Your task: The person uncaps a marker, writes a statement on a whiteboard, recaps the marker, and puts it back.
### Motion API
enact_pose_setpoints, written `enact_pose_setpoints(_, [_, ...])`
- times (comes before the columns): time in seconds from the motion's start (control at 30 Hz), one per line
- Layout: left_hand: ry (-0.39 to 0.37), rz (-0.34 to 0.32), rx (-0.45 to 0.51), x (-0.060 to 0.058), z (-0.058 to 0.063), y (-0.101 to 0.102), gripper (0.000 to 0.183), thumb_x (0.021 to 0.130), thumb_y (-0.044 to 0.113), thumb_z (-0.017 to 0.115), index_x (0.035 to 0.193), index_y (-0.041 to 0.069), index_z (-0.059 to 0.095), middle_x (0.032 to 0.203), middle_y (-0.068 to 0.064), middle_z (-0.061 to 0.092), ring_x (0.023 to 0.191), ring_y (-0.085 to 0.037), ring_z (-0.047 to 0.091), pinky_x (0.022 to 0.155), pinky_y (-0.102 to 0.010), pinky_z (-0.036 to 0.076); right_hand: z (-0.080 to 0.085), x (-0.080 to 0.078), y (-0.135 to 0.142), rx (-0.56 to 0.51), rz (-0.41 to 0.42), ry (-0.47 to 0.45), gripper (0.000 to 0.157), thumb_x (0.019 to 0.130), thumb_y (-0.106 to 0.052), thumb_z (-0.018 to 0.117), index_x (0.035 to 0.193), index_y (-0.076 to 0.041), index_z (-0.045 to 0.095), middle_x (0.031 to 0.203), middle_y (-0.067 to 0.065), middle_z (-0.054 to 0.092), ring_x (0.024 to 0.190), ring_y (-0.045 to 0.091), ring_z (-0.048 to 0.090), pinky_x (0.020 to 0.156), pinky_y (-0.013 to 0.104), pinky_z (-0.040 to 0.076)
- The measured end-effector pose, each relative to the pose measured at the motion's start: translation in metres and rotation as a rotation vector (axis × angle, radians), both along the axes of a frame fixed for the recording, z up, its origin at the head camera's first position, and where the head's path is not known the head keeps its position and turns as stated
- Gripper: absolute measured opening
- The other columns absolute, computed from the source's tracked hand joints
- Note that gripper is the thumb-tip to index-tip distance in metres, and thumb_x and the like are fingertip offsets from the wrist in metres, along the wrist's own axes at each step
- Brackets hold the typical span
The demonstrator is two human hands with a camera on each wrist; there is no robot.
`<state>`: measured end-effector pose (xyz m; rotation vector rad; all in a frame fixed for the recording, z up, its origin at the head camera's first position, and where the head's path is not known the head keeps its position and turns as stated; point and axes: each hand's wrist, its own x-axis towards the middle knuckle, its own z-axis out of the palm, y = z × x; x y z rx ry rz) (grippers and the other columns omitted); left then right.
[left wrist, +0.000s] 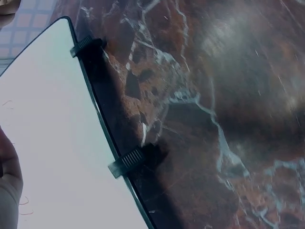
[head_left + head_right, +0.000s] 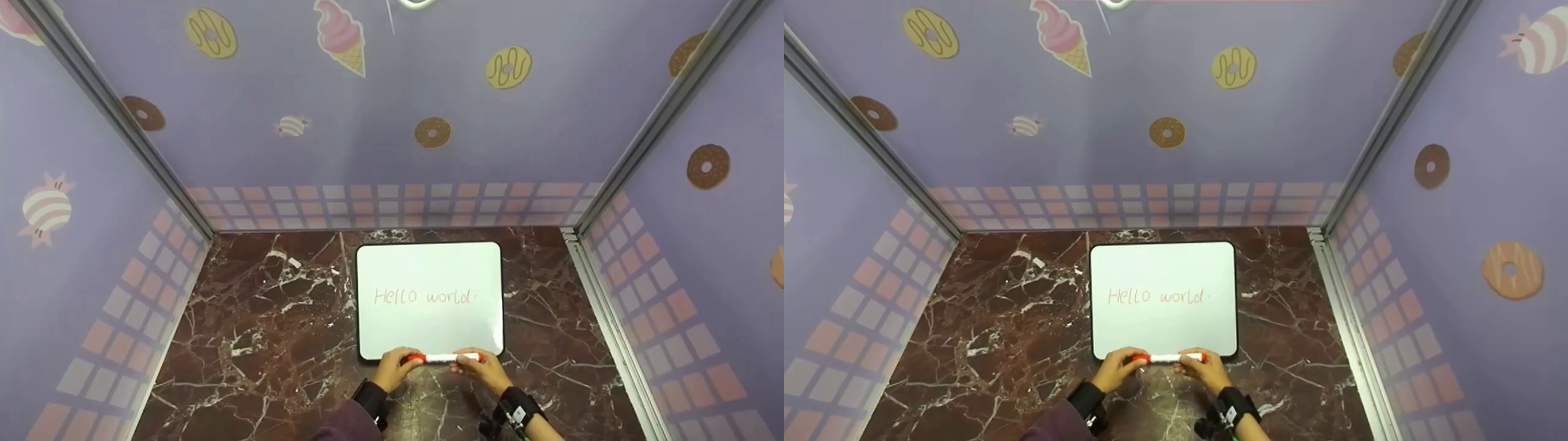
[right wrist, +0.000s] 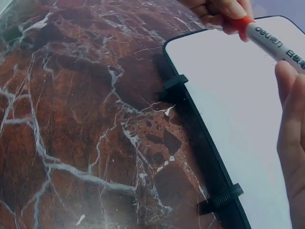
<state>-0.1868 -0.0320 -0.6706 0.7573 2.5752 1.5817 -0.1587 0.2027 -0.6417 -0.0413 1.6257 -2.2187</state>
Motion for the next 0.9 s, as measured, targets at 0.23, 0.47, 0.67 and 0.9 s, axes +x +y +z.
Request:
enact_pose_setpoints(0.23, [-0.036, -0.035, 0.017, -0.002, 0.005, 0.000, 0.025, 0.084, 0.017, 0.061, 0.094, -0.005, 0.068, 0.083, -0.018, 0.069, 0.066, -0.006, 0.054, 0.062, -0.015, 0.044, -0.011, -0.003, 0.004, -0.083, 0.033, 0.006, 0.025, 0.093, 0.006, 0.038, 0.108, 0.006, 0.059, 0.084, -0.001, 0.073, 0.079, 0.006, 0.069, 0.077, 0.019, 0.055])
enact_pose_setpoints(0.47, [-0.094, -0.078, 0.035, -0.001, 0.005, 0.006, 0.021, 0.086, 0.008, 0.058, 0.095, -0.009, 0.066, 0.072, -0.022, 0.065, 0.058, -0.027, 0.057, 0.054, -0.008, 0.038, -0.027, -0.006, 0.009, -0.011, 0.052, 0.087, 0.029, 0.094, 0.002, 0.041, 0.114, 0.021, 0.051, 0.084, -0.006, 0.072, 0.079, 0.003, 0.068, 0.076, 0.018, 0.055])
enact_pose_setpoints(0.67, [-0.154, -0.116, 0.050, 0.007, 0.022, 0.008, 0.018, 0.086, -0.001, 0.054, 0.092, -0.015, 0.063, 0.072, -0.030, 0.061, 0.060, -0.036, 0.055, 0.052, -0.010, 0.038, -0.031, -0.004, 0.009, -0.023, 0.075, 0.116, 0.028, 0.093, -0.001, 0.046, 0.112, 0.017, 0.055, 0.085, -0.007, 0.072, 0.079, 0.003, 0.068, 0.076, 0.017, 0.055])
enact_pose_setpoints(0.9, [-0.231, -0.133, 0.004, -0.002, 0.014, 0.004, 0.023, 0.089, 0.009, 0.054, 0.095, -0.009, 0.066, 0.075, -0.028, 0.062, 0.057, -0.010, 0.048, 0.053, -0.010, 0.035, -0.029, -0.009, 0.007, -0.048, 0.085, 0.103, 0.027, 0.092, 0.002, 0.044, 0.112, 0.016, 0.056, 0.085, -0.005, 0.071, 0.078, 0.003, 0.067, 0.075, 0.018, 0.055])
